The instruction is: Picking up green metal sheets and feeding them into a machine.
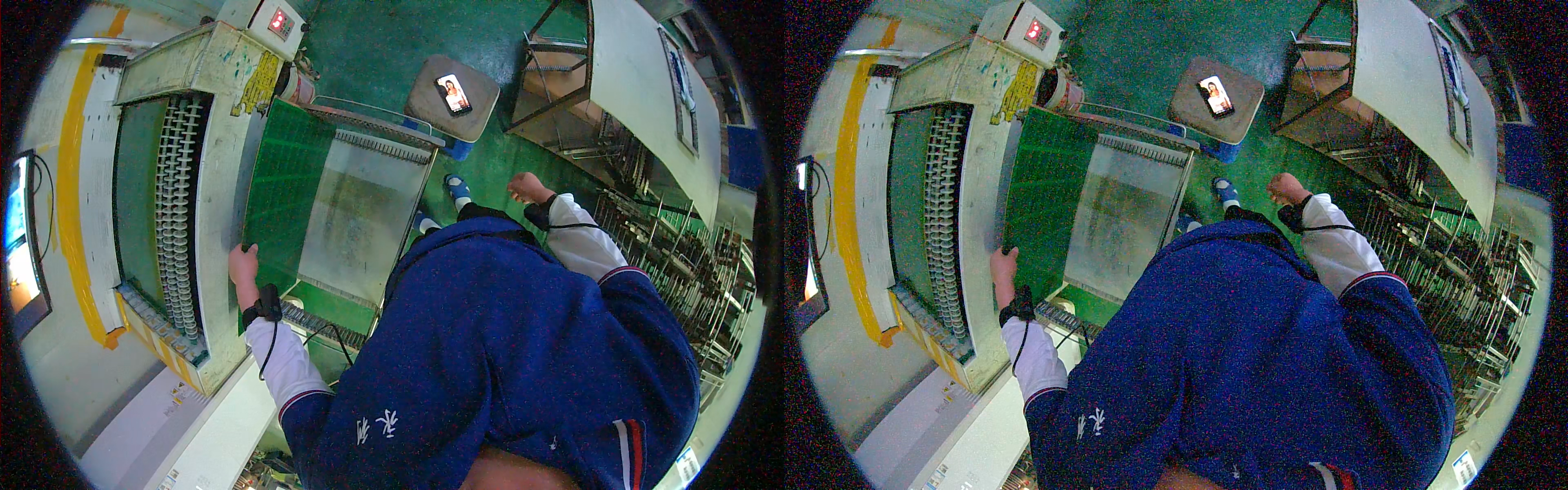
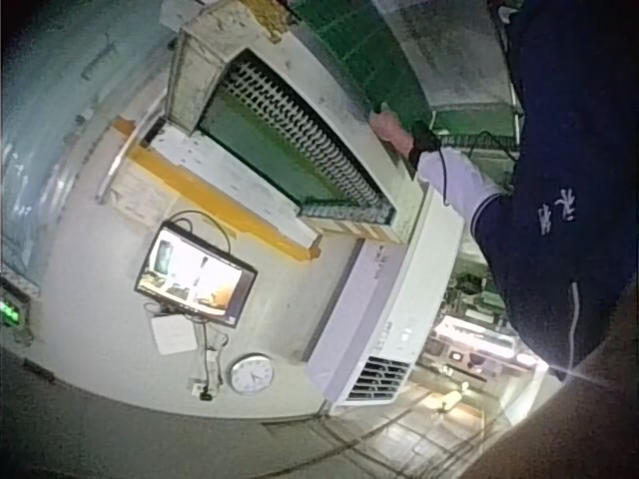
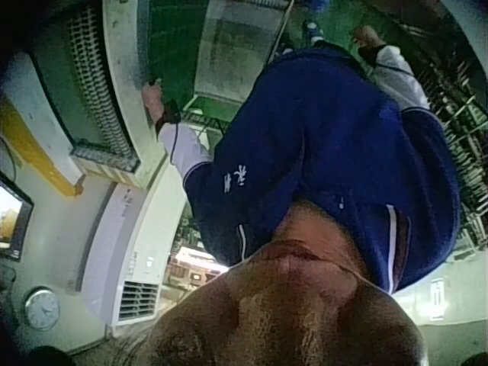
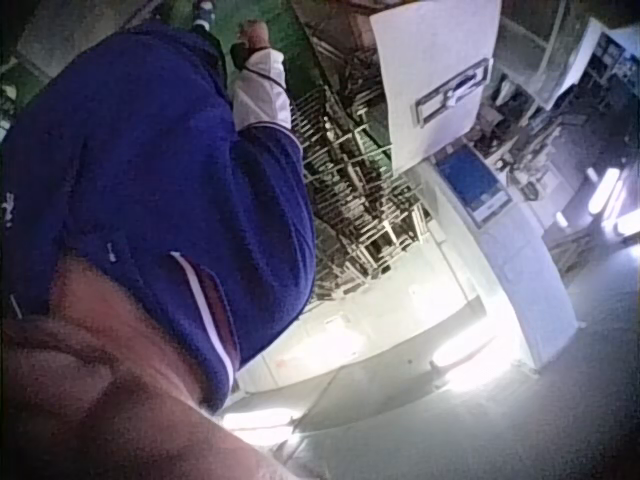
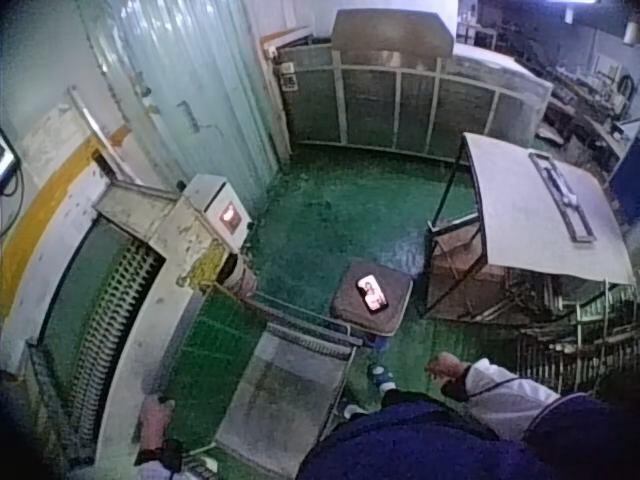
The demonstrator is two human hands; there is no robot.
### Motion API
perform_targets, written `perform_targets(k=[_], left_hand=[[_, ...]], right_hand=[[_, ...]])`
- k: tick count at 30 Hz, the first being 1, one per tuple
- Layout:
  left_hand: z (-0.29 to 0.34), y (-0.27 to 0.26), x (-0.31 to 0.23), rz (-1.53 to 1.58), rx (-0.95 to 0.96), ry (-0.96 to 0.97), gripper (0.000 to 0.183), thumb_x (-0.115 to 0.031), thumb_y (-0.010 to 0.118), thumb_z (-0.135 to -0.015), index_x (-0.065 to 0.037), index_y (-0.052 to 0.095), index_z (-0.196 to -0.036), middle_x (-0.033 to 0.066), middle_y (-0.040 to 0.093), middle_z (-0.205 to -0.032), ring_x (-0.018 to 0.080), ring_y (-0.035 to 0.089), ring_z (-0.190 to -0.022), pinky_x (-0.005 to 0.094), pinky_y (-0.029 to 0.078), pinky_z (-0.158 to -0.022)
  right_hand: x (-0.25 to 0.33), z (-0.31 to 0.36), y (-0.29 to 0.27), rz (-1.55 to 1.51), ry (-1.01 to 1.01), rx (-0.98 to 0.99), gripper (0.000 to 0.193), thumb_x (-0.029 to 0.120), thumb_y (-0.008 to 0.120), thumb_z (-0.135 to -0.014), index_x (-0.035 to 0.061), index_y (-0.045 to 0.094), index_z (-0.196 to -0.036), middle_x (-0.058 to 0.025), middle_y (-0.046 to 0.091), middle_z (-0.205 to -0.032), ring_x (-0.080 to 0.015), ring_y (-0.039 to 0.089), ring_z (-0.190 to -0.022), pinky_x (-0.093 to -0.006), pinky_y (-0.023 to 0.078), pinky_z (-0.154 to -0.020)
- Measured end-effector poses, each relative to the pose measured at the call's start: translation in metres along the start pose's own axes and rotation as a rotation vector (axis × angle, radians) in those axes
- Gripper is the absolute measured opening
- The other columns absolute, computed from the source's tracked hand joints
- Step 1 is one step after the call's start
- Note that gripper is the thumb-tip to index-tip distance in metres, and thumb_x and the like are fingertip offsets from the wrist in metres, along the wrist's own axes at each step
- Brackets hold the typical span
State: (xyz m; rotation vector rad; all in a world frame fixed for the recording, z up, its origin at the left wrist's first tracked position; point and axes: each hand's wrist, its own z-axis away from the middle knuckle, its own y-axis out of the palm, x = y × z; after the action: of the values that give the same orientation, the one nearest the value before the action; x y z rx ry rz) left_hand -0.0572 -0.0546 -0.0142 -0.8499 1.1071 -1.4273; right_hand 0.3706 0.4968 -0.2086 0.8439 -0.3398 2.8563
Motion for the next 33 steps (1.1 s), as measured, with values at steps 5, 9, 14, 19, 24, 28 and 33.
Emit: perform_targets(k=[5, 9, 14, 19, 24, 28, 33], left_hand=[[0.002, -0.002, -0.002, -0.019, -0.005, -0.022, 0.038, -0.028, 0.06, -0.071, 0.0, 0.057, -0.097, 0.0208, 0.057, -0.093, 0.0361, 0.054, -0.087, 0.041, 0.043, -0.072], [0.001, -0.001, -0.001, -0.001, -0.007, -0.008, 0.037, -0.028, 0.06, -0.071, 0.0, 0.057, -0.096, 0.0203, 0.058, -0.093, 0.0357, 0.054, -0.086, 0.0406, 0.043, -0.071], [0.0, 0.001, 0.002, 0.006, -0.004, -0.015, 0.035, -0.027, 0.06, -0.071, 0.0, 0.058, -0.093, 0.0201, 0.058, -0.09, 0.0354, 0.055, -0.084, 0.0406, 0.043, -0.07], [0.005, -0.006, -0.01, 0.012, 0.007, -0.011, 0.034, -0.027, 0.06, -0.07, -0.001, 0.059, -0.092, 0.0202, 0.059, -0.088, 0.0358, 0.055, -0.082, 0.0412, 0.043, -0.069], [0.007, -0.005, -0.01, -0.006, -0.001, -0.03, 0.035, -0.027, 0.06, -0.071, -0.002, 0.059, -0.094, 0.0203, 0.058, -0.089, 0.036, 0.055, -0.084, 0.041, 0.043, -0.071], [0.008, -0.007, -0.012, 0.006, 0.017, -0.034, 0.037, -0.028, 0.06, -0.071, -0.002, 0.058, -0.097, 0.0206, 0.058, -0.091, 0.0361, 0.055, -0.086, 0.0408, 0.043, -0.072], [0.002, 0.001, -0.003, -0.052, 0.015, -0.056, 0.042, -0.029, 0.059, -0.072, 0.002, 0.056, -0.1, 0.0217, 0.057, -0.095, 0.036, 0.054, -0.089, 0.0405, 0.043, -0.074]], right_hand=[[0.003, 0.001, 0.003, -0.071, 0.056, 0.015, 0.013, 0.021, 0.053, -0.073, 0.0081, 0.054, -0.071, 0.0017, 0.049, -0.053, -0.0098, 0.043, -0.04, -0.0245, 0.031, -0.034], [0.001, 0.002, 0.003, -0.084, 0.046, 0.004, 0.013, 0.021, 0.052, -0.074, 0.0084, 0.054, -0.071, 0.0019, 0.049, -0.053, -0.0098, 0.044, -0.041, -0.0247, 0.033, -0.035], [0.008, 0.005, 0.004, 0.038, 0.069, -0.027, 0.014, 0.022, 0.052, -0.074, 0.0086, 0.054, -0.071, 0.0018, 0.05, -0.053, -0.0105, 0.045, -0.041, -0.0252, 0.034, -0.036], [0.0, 0.001, 0.002, -0.019, 0.074, -0.001, 0.016, 0.023, 0.053, -0.074, 0.0072, 0.055, -0.071, 0.0, 0.052, -0.055, -0.0114, 0.046, -0.042, -0.0264, 0.035, -0.036], [0.0, 0.005, -0.001, -0.077, 0.074, 0.05, 0.019, 0.024, 0.052, -0.075, 0.0049, 0.056, -0.073, -0.0023, 0.054, -0.058, -0.0126, 0.048, -0.045, -0.0268, 0.038, -0.039], [0.011, 0.015, 0.003, 0.066, 0.053, -0.036, 0.02, 0.023, 0.051, -0.075, 0.0038, 0.057, -0.074, -0.004, 0.055, -0.06, -0.0134, 0.049, -0.046, -0.0271, 0.039, -0.04], [0.014, 0.018, 0.004, 0.122, 0.086, -0.057, 0.021, 0.023, 0.052, -0.075, 0.0033, 0.058, -0.075, -0.005, 0.056, -0.063, -0.0142, 0.051, -0.048, -0.0273, 0.041, -0.041]])
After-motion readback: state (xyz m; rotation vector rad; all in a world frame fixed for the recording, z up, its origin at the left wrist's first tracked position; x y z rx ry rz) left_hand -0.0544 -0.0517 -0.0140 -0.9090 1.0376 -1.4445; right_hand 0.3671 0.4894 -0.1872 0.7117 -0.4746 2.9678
